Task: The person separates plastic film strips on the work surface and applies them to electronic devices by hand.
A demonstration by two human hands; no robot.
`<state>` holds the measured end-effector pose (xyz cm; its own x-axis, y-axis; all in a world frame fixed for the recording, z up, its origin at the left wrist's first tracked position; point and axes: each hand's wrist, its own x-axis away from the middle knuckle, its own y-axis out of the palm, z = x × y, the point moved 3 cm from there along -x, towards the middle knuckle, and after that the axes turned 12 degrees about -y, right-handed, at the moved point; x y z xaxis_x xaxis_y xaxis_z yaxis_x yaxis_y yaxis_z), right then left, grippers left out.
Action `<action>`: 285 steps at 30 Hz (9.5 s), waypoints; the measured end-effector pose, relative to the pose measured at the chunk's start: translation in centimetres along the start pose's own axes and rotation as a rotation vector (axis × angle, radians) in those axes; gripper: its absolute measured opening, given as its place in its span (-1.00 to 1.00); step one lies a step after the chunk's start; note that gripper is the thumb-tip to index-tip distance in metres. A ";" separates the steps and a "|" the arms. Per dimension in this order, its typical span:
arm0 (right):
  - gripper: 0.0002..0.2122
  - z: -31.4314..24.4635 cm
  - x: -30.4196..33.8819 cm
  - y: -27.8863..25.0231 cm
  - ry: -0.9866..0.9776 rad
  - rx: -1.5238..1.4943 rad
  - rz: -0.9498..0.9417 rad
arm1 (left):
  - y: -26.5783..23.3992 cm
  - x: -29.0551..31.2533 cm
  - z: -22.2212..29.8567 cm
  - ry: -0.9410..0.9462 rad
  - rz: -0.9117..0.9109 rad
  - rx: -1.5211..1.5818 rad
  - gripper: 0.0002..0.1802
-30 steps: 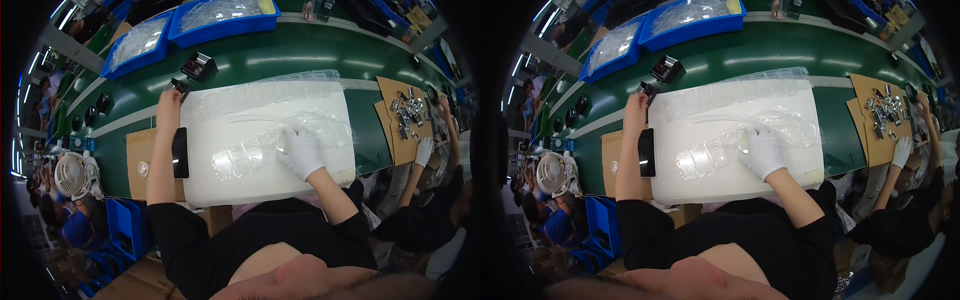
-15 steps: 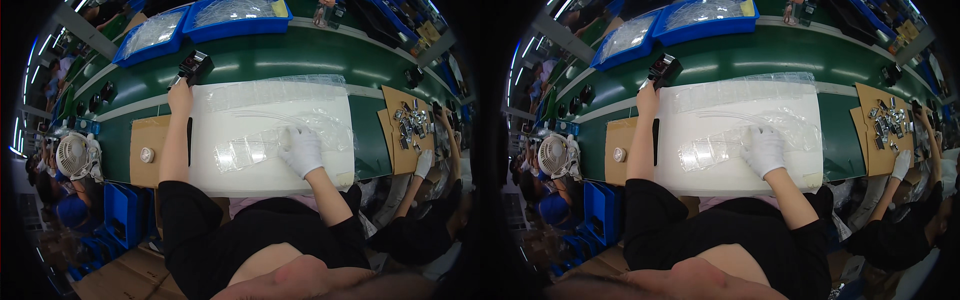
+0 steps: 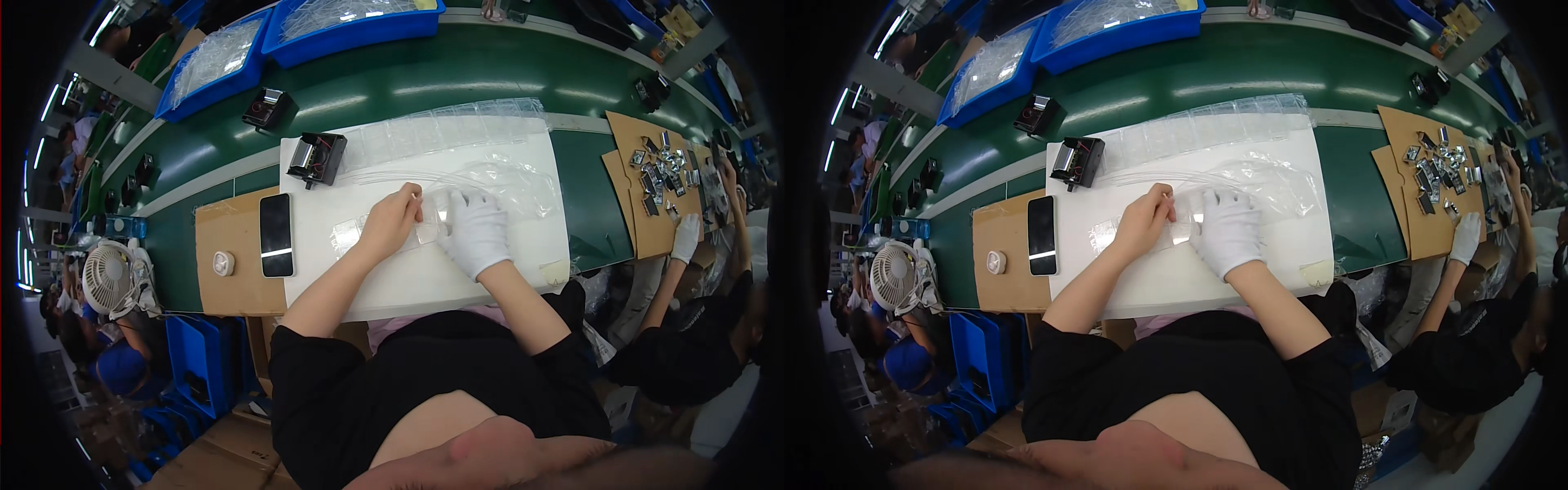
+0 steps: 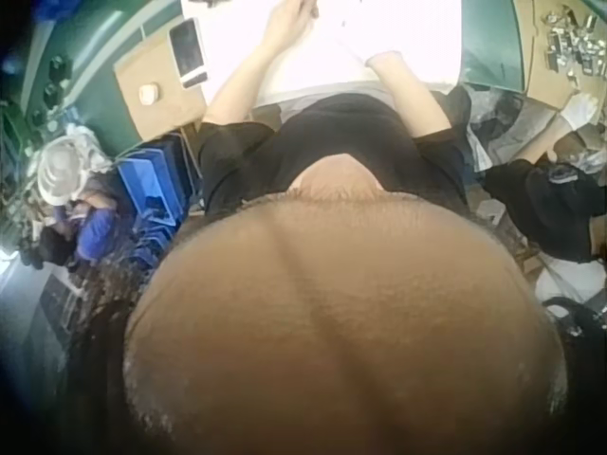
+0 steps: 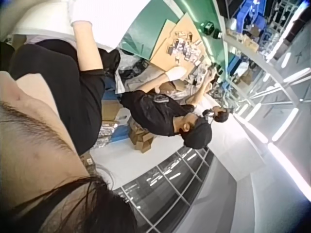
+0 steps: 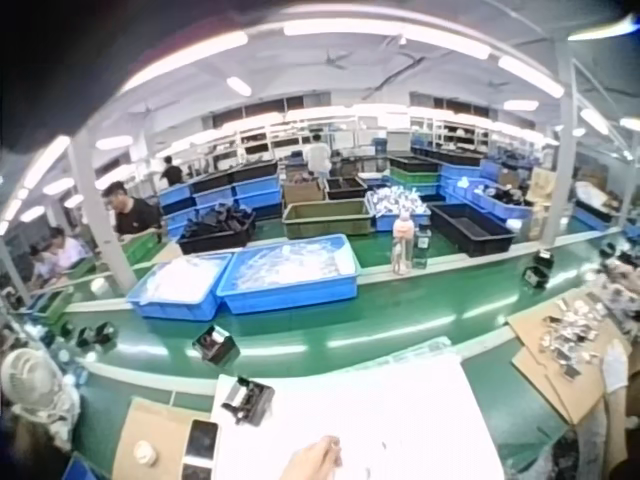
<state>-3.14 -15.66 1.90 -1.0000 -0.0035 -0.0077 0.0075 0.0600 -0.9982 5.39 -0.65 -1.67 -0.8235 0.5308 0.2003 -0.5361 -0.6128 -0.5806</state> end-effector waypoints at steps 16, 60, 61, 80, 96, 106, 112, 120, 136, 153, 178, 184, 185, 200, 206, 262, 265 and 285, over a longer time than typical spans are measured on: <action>-0.72 5.6 -0.4 -1.0 -0.346 -0.375 -0.105 | -0.2 0.6 -1.4 0.010 -0.022 0.211 -0.84; -0.86 2.3 -1.0 -5.6 0.127 -1.932 0.152 | -1.0 1.2 1.2 -0.392 -0.110 1.618 -0.38; -0.86 2.4 -0.9 -5.5 0.129 -1.931 0.154 | -0.8 1.1 1.3 -0.393 -0.113 1.618 -0.38; -0.74 2.3 1.2 -2.1 -0.140 -0.840 0.148 | -9.7 -8.9 4.5 0.340 0.832 -0.374 -0.46; -0.40 0.8 2.6 2.1 -0.204 -0.353 0.133 | -0.1 3.8 0.5 0.326 0.133 -0.576 -0.81; -0.47 0.1 1.2 -2.5 -0.125 -0.119 -0.122 | 0.6 5.0 1.9 0.550 0.138 -0.523 -0.80; -0.63 1.7 -0.5 -0.8 -0.784 -0.211 0.342 | 1.7 7.1 2.8 0.278 0.094 -0.415 -0.62; -0.78 4.2 -0.8 1.0 -0.805 -0.095 -0.054 | 2.8 7.8 2.4 0.347 0.229 -0.299 -0.55; -0.71 2.9 8.1 -0.4 -0.972 -0.351 0.236 | 4.0 5.9 1.8 0.221 0.325 -0.286 -0.74; -0.44 1.1 5.0 1.5 -0.624 -0.208 -0.056 | 2.2 6.3 1.8 0.319 0.355 -0.372 -0.78; -0.49 -0.4 3.9 2.3 -0.552 -0.127 -0.115 | -0.1 6.1 -0.2 0.115 0.272 -0.215 -0.77; -0.49 -1.2 3.7 1.8 -0.534 -0.165 0.000 | 0.5 7.2 -0.3 0.272 0.447 -0.370 -0.77; -0.49 -1.3 3.6 1.6 -0.521 -0.172 0.022 | 0.5 7.3 -0.4 0.277 0.466 -0.387 -0.77; -0.43 -1.9 4.0 1.6 -0.559 -0.159 -0.032 | -8.8 -4.9 -2.5 -0.480 -0.005 0.141 -0.78; -0.53 1.6 4.2 1.1 -0.495 -0.385 0.060 | -11.0 -4.6 -1.1 -0.193 -0.070 0.192 -0.54; -0.86 7.6 -3.3 -5.7 0.225 -1.700 0.367 | -6.8 -7.7 2.1 -0.354 0.031 1.532 -0.32; -0.89 4.8 -5.1 -5.5 0.138 -1.764 0.251 | -4.2 -5.0 1.4 -0.514 -0.065 1.566 -0.30; -0.84 2.3 -3.8 -4.5 -0.042 -0.667 0.078 | -9.6 -9.8 0.6 0.091 0.672 0.381 -0.45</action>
<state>0.67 -18.24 6.30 -0.9955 -0.0125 -0.0944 0.0622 0.6652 -0.7441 18.51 -0.31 2.46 -0.9848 0.0103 -0.1736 0.0321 -0.9703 -0.2398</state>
